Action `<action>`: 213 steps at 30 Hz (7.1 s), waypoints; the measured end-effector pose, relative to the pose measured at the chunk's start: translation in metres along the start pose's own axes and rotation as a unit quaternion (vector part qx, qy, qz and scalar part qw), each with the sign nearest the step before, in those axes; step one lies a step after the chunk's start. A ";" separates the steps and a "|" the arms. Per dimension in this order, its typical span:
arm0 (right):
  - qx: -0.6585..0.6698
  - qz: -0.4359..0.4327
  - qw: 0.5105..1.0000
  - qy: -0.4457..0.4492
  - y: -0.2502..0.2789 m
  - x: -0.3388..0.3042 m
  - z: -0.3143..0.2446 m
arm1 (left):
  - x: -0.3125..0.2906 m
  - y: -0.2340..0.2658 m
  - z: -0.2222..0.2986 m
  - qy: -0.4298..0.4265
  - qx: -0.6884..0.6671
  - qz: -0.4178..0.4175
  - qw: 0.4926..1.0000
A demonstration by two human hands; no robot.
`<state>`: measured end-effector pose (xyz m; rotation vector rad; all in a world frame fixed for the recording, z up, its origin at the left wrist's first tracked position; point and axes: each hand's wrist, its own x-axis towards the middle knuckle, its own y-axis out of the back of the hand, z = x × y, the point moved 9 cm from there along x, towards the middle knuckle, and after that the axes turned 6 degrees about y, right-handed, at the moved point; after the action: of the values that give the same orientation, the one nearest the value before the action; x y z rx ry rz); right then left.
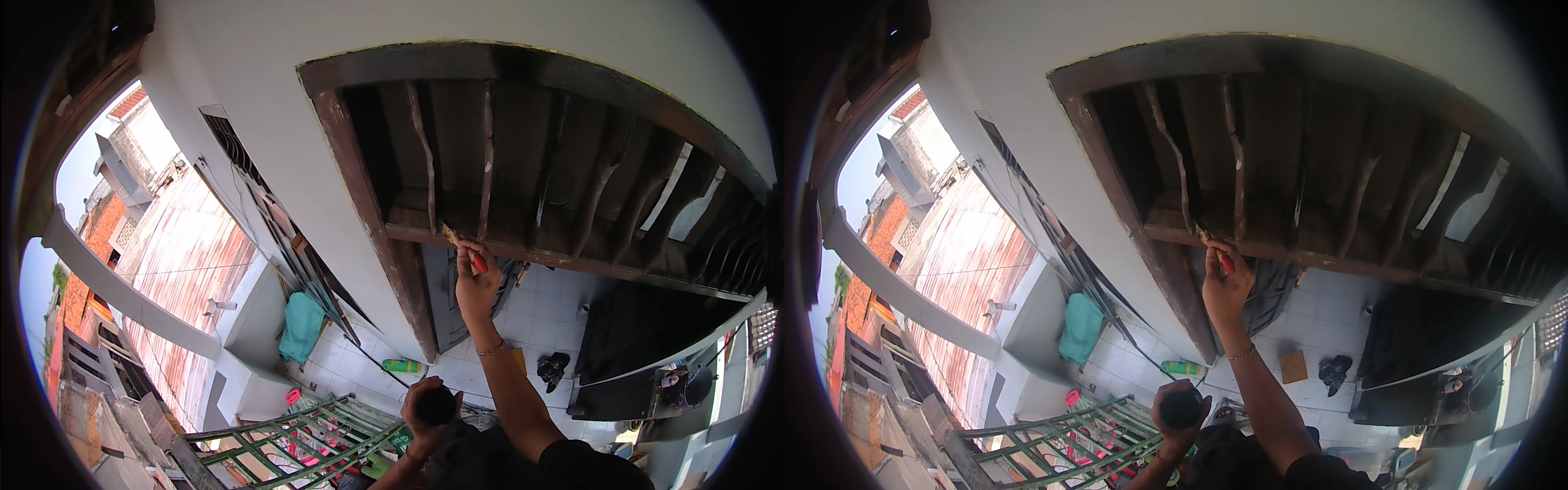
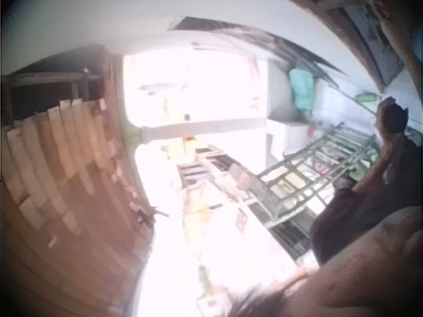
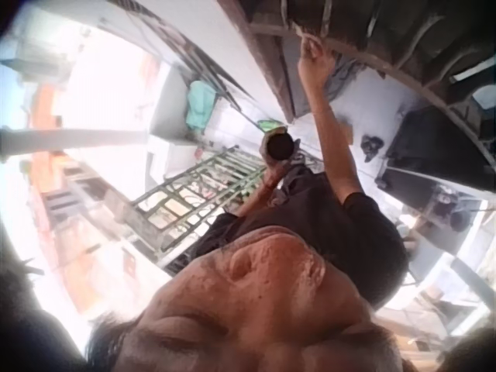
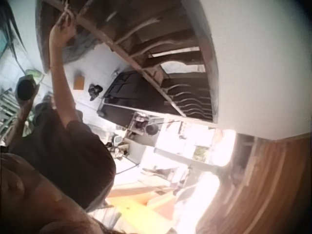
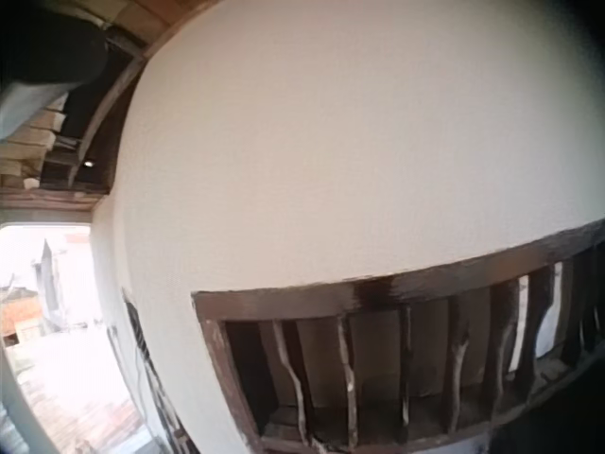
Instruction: The person paints a wooden window frame with a brush, repeatedly dipping the brush into a small container to reload paint. The person applies dark paint to the frame's vertical and horizontal members while standing on a ladder.
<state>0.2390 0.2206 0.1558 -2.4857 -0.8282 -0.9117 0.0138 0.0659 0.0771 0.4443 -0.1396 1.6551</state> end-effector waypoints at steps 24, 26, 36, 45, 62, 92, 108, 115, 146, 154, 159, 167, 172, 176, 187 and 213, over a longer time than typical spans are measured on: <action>-0.077 -0.063 0.995 0.024 -0.013 0.002 -0.031 | 0.006 0.004 -0.009 0.018 -0.008 0.009 1.000; -0.033 -0.077 0.995 0.056 -0.017 -0.009 -0.052 | 0.003 0.009 -0.007 0.019 0.006 0.018 1.000; -0.034 -0.061 0.992 0.102 -0.009 0.002 -0.067 | 0.002 0.001 -0.012 0.019 -0.003 0.015 1.000; -0.027 -0.083 0.985 0.147 -0.017 0.009 -0.093 | 0.004 -0.006 -0.010 0.032 -0.023 0.003 0.999; 0.167 0.044 0.886 -0.431 0.262 -0.164 0.066 | -0.007 -0.057 0.033 0.011 0.007 -0.030 0.999; 0.140 -0.186 0.970 -0.069 0.125 -0.010 0.003 | -0.065 -0.080 0.065 0.064 0.100 0.044 0.992; 0.087 -0.072 0.994 -0.004 0.027 0.004 0.012 | -0.126 0.015 0.051 0.146 0.184 0.189 0.953; 0.102 -0.143 0.984 0.014 0.009 -0.001 0.017 | -0.114 0.006 0.057 0.140 0.174 0.166 0.960; 0.061 -0.074 0.995 -0.031 0.015 -0.006 0.022 | -0.103 -0.009 0.053 0.080 0.091 0.189 0.975; 0.038 -0.078 0.996 0.002 0.016 -0.027 0.027 | -0.100 -0.017 0.061 0.062 0.091 0.172 0.979; 0.061 -0.147 0.986 -0.040 0.008 -0.025 0.026 | -0.090 -0.030 0.069 0.047 0.100 0.146 0.983; 0.161 -0.141 0.908 -0.361 0.183 -0.121 0.077 | -0.081 -0.061 0.057 0.070 0.118 0.143 0.980; 0.145 0.028 0.911 -0.386 0.307 -0.081 0.046 | -0.076 -0.100 0.075 0.055 0.077 0.070 0.993; 0.164 0.029 0.950 -0.265 0.336 -0.011 -0.026 | -0.073 -0.133 0.082 0.021 0.066 0.013 0.998; 0.085 -0.283 0.955 0.024 0.320 0.011 -0.126 | -0.077 -0.171 0.111 0.026 -0.007 -0.062 0.998; 0.035 -0.398 0.916 -0.018 0.402 0.008 -0.163 | -0.095 -0.201 0.103 0.049 -0.002 -0.128 0.991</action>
<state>0.4242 -0.1647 0.2262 -2.0835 -1.9155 -1.0354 0.2375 -0.0296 0.1032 0.3616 -0.0123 1.4202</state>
